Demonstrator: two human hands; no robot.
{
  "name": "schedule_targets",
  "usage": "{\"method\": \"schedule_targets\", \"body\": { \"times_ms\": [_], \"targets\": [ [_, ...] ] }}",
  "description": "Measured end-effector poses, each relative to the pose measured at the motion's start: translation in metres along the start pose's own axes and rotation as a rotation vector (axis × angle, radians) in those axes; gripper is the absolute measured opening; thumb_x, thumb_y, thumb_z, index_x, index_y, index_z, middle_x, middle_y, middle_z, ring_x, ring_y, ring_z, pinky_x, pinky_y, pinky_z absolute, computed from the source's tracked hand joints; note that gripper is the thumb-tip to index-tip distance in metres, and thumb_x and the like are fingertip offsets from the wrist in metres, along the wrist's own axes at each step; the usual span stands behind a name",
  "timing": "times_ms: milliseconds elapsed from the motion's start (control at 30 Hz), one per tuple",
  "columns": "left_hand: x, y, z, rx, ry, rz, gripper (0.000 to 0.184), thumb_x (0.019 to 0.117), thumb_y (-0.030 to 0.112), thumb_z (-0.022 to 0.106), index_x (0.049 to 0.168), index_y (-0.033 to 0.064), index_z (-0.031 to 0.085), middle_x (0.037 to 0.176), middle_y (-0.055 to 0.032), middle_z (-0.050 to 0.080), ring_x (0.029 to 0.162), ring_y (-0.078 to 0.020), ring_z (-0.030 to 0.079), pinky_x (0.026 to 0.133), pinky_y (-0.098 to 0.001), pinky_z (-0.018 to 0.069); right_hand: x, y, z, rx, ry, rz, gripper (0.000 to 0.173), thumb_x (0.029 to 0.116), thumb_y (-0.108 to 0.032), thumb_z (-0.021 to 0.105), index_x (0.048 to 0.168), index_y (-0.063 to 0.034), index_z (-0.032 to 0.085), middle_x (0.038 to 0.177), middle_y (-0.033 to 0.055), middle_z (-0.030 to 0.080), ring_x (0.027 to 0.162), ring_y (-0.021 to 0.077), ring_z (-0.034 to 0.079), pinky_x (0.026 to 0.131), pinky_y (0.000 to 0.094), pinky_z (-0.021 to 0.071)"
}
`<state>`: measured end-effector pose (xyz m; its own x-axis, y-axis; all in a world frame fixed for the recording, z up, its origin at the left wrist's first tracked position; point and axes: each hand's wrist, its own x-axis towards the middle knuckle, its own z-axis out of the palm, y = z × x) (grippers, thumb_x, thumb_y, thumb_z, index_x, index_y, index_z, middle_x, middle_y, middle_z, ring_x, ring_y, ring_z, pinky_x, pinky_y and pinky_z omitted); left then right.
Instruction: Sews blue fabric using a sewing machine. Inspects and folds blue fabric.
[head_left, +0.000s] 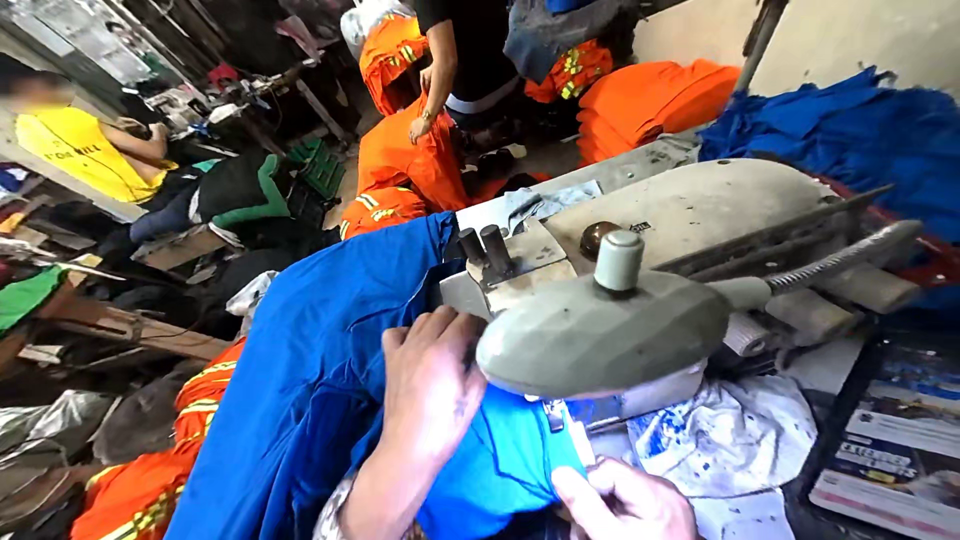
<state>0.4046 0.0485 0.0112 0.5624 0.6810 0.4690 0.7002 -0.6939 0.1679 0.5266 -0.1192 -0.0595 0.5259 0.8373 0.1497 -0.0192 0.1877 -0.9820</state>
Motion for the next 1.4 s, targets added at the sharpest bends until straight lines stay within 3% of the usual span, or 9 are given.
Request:
{"method": "schedule_targets", "body": {
  "times_ms": [167, 333, 533, 600, 700, 767, 933, 1100, 1400],
  "targets": [
    [-0.046, 0.012, -0.031, -0.284, -0.132, 0.020, 0.022, 0.0986, 0.036, 0.064, 0.098, 0.0167, 0.075, 0.099, -0.0003, 0.072, 0.097, -0.0138, 0.064, 0.093, -0.0454, 0.0429, 0.007, -0.004, -0.006, 0.032, 0.012, 0.043, 0.024, 0.0901, -0.013, 0.076, 0.070, -0.0034, 0.067, 0.059, -0.0034, 0.063, 0.050, -0.0018, 0.058, 0.047, 0.0184, 0.0496],
    [-0.032, 0.029, -0.072, -0.364, -0.027, 0.100, 0.015, 0.1000, 0.028, 0.065, 0.094, 0.0182, 0.074, 0.095, 0.0023, 0.071, 0.096, -0.0075, 0.062, 0.092, -0.0348, 0.0432, 0.035, -0.044, -0.023, -0.112, -0.156, -0.218, 0.024, 0.0925, -0.011, 0.076, 0.113, -0.0001, 0.072, 0.109, 0.0061, 0.073, 0.070, 0.0020, 0.068, 0.059, 0.0195, 0.0612],
    [-0.039, 0.028, -0.062, -0.287, 0.063, 0.068, 0.027, 0.0996, 0.046, 0.061, 0.097, 0.0228, 0.075, 0.096, 0.0081, 0.070, 0.091, -0.0039, 0.063, 0.088, -0.0385, 0.0478, 0.056, -0.065, -0.026, 0.150, -0.602, 0.121, 0.018, 0.0993, -0.024, 0.068, 0.095, -0.0074, 0.072, 0.073, -0.0025, 0.069, 0.055, 0.0067, 0.065, 0.050, 0.0262, 0.0588],
    [-0.070, 0.012, -0.058, -0.266, -0.007, -0.069, 0.051, 0.0908, 0.059, 0.068, 0.112, 0.0130, 0.074, 0.106, -0.0046, 0.071, 0.092, -0.0197, 0.066, 0.083, -0.0513, 0.0514, 0.047, -0.058, -0.032, 0.214, -0.574, 0.245, 0.015, 0.0978, -0.023, 0.069, 0.098, -0.0078, 0.071, 0.073, -0.0007, 0.069, 0.053, 0.0097, 0.064, 0.048, 0.0288, 0.0579],
    [-0.106, -0.003, -0.051, -0.234, -0.104, -0.144, 0.039, 0.0824, 0.030, 0.080, 0.109, 0.0036, 0.069, 0.097, -0.0114, 0.072, 0.086, -0.0296, 0.069, 0.082, -0.0623, 0.0504, 0.041, -0.053, -0.033, 0.149, -0.500, 0.190, 0.014, 0.0961, -0.021, 0.070, 0.098, -0.0070, 0.071, 0.078, -0.0009, 0.071, 0.057, 0.0098, 0.066, 0.053, 0.0291, 0.0600],
    [-0.097, -0.019, -0.065, -0.092, -0.007, -0.065, 0.013, 0.0850, 0.012, 0.067, 0.096, 0.0051, 0.071, 0.091, -0.0104, 0.071, 0.086, -0.0307, 0.070, 0.081, -0.0629, 0.0505, 0.043, -0.055, -0.033, 0.102, -0.465, 0.072, 0.015, 0.0944, -0.019, 0.073, 0.098, -0.0050, 0.074, 0.081, 0.0002, 0.073, 0.062, 0.0088, 0.068, 0.057, 0.0269, 0.0605],
    [-0.049, -0.023, -0.103, 0.108, 0.133, 0.116, 0.022, 0.0968, 0.015, 0.054, 0.101, 0.0133, 0.076, 0.105, -0.0077, 0.071, 0.098, -0.0319, 0.067, 0.082, -0.0607, 0.0481, 0.045, -0.057, -0.030, 0.023, -0.507, 0.074, 0.015, 0.0956, -0.020, 0.071, 0.094, -0.0044, 0.074, 0.076, 0.0015, 0.072, 0.062, 0.0096, 0.068, 0.060, 0.0273, 0.0607],
    [-0.022, 0.017, -0.057, -0.015, -0.139, 0.640, 0.019, 0.0925, 0.007, 0.063, 0.098, 0.0182, 0.078, 0.105, 0.0029, 0.076, 0.089, -0.0184, 0.069, 0.076, -0.0433, 0.0523, 0.038, -0.052, -0.030, 0.017, -0.568, 0.122, 0.018, 0.1000, -0.021, 0.064, 0.094, -0.0047, 0.071, 0.076, -0.0014, 0.069, 0.064, 0.0092, 0.068, 0.062, 0.0282, 0.0612],
    [0.018, -0.002, -0.066, 0.112, -0.440, 0.775, 0.008, 0.0896, 0.014, 0.069, 0.084, 0.0182, 0.072, 0.087, 0.0019, 0.068, 0.088, -0.0222, 0.063, 0.076, -0.0466, 0.0468, 0.040, -0.059, -0.045, 0.167, -0.504, 0.199, 0.020, 0.1035, -0.021, 0.058, 0.095, -0.0074, 0.069, 0.076, -0.0004, 0.068, 0.060, 0.0085, 0.065, 0.058, 0.0259, 0.0588]
  ]
}}
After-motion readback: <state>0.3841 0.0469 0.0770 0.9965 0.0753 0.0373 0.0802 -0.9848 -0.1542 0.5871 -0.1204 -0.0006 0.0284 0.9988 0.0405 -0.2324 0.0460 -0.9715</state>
